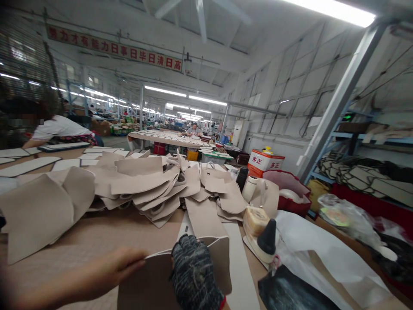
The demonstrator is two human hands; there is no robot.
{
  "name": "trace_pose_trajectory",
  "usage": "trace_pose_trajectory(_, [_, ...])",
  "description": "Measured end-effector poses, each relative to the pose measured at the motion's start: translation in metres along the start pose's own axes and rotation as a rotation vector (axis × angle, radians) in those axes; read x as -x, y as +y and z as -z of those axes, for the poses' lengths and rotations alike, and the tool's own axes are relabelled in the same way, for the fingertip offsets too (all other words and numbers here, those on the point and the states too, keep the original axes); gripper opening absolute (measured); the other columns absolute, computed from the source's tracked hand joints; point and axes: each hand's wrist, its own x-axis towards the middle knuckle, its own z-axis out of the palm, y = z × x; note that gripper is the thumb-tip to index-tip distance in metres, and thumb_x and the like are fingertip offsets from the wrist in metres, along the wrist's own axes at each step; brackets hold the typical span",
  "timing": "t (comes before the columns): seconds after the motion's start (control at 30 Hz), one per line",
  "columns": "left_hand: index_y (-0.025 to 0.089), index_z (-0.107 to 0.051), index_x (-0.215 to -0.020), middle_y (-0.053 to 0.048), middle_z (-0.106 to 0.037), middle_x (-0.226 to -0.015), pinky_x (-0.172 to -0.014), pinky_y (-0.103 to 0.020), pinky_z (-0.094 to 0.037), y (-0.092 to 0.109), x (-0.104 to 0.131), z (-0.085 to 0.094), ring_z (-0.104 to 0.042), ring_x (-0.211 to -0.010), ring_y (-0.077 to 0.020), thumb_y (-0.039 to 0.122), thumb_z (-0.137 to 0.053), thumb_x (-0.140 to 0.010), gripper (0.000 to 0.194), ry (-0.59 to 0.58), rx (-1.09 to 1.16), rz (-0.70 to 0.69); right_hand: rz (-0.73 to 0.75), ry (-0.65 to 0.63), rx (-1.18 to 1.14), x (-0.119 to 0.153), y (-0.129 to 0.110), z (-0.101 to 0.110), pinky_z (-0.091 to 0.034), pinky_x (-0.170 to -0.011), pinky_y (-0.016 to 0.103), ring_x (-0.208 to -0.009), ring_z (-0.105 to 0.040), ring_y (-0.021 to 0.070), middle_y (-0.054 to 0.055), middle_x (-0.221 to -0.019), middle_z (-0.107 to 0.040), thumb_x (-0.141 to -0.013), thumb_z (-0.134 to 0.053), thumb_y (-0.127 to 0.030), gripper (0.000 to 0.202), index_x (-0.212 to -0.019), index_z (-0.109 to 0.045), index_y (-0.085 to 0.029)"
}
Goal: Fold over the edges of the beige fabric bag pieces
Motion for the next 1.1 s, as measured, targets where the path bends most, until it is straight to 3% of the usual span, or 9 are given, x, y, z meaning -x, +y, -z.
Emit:
trace_pose_trajectory(0.13, [0.018, -0.061, -0.105, -0.013, -0.070, -0.097, -0.074, -0.034, -0.047, 0.018, -0.016, -0.011, -0.064, -0.089, -0.0287, 0.023, -0.035, -0.088, 0.032, -0.040, -0.309, 0.097, -0.009, 0.001, 0.002, -0.004, -0.007, -0.004, -0.047, -0.083, 0.039, -0.087, -0.058, 0.0238, 0.006, -0.089, -0.065, -0.078, -0.049, -0.016, 0.015, -0.088, -0.059, -0.020])
trace_pose_trajectory(0.33, [0.017, -0.066, -0.084, -0.012, -0.070, -0.084, -0.065, -0.028, -0.045, 0.015, -0.025, -0.015, -0.064, -0.077, -0.0249, 0.026, -0.035, -0.088, 0.032, 0.014, -0.285, 0.053, -0.027, 0.011, 0.006, -0.001, -0.002, 0.001, -0.048, -0.081, 0.039, -0.086, -0.060, 0.0247, 0.005, -0.089, -0.067, -0.076, -0.055, -0.027, 0.020, -0.095, -0.060, -0.022])
trace_pose_trajectory(0.5, [0.018, -0.065, -0.077, -0.005, -0.068, -0.075, -0.059, -0.022, -0.039, -0.002, -0.015, -0.005, -0.061, -0.069, -0.0187, 0.028, -0.038, -0.087, 0.030, 0.038, -0.160, -0.014, -0.077, 0.031, 0.001, -0.001, 0.025, 0.034, -0.046, -0.085, 0.047, -0.086, -0.062, 0.0278, 0.009, -0.091, -0.068, -0.075, -0.058, -0.027, 0.030, -0.103, -0.059, -0.018])
trace_pose_trajectory(0.63, [0.019, -0.065, -0.079, -0.004, -0.066, -0.075, -0.062, -0.022, -0.039, -0.009, -0.005, 0.004, -0.059, -0.069, -0.0170, 0.031, -0.038, -0.087, 0.031, 0.068, -0.126, -0.049, -0.102, 0.024, -0.115, -0.007, 0.045, 0.063, -0.043, -0.088, 0.054, -0.093, -0.062, 0.0291, 0.008, -0.102, -0.068, -0.072, -0.061, -0.019, 0.010, -0.082, -0.062, -0.021])
trace_pose_trajectory(0.7, [0.020, -0.065, -0.080, -0.003, -0.066, -0.075, -0.063, -0.021, -0.039, -0.010, -0.001, 0.008, -0.057, -0.070, -0.0164, 0.033, -0.039, -0.086, 0.030, 0.096, -0.092, -0.055, -0.152, 0.015, -0.229, -0.008, 0.051, 0.069, -0.047, -0.085, 0.050, -0.095, -0.061, 0.0280, 0.010, -0.103, -0.066, -0.075, -0.060, -0.021, 0.009, -0.084, -0.061, -0.020])
trace_pose_trajectory(0.83, [0.020, -0.065, -0.080, -0.001, -0.064, -0.075, -0.065, -0.021, -0.039, -0.011, 0.003, 0.015, -0.055, -0.071, -0.0161, 0.036, -0.041, -0.085, 0.029, 0.093, -0.034, -0.039, -0.157, 0.000, -0.557, -0.005, 0.056, 0.066, -0.052, -0.068, 0.029, -0.072, -0.062, 0.0165, 0.003, -0.075, -0.064, -0.083, -0.050, -0.023, 0.007, -0.082, -0.057, -0.022])
trace_pose_trajectory(1.0, [0.018, -0.064, -0.078, 0.000, -0.062, -0.075, -0.060, -0.021, -0.036, -0.006, -0.004, 0.014, -0.055, -0.070, -0.0156, 0.034, -0.042, -0.085, 0.028, -0.027, 0.003, 0.008, -0.045, 0.035, -0.593, -0.005, 0.046, 0.067, -0.051, -0.068, 0.025, -0.071, -0.058, 0.0137, 0.002, -0.075, -0.061, -0.085, -0.049, -0.023, 0.008, -0.080, -0.055, -0.022])
trace_pose_trajectory(1.1, [0.017, -0.064, -0.076, 0.001, -0.060, -0.068, -0.056, -0.020, -0.034, 0.003, -0.014, 0.010, -0.052, -0.066, -0.0140, 0.034, -0.044, -0.083, 0.028, -0.020, 0.066, -0.017, 0.077, 0.076, -0.548, -0.010, 0.039, 0.074, -0.051, -0.070, 0.024, -0.073, -0.059, 0.0133, 0.002, -0.076, -0.061, -0.085, -0.050, -0.022, 0.008, -0.079, -0.055, -0.021])
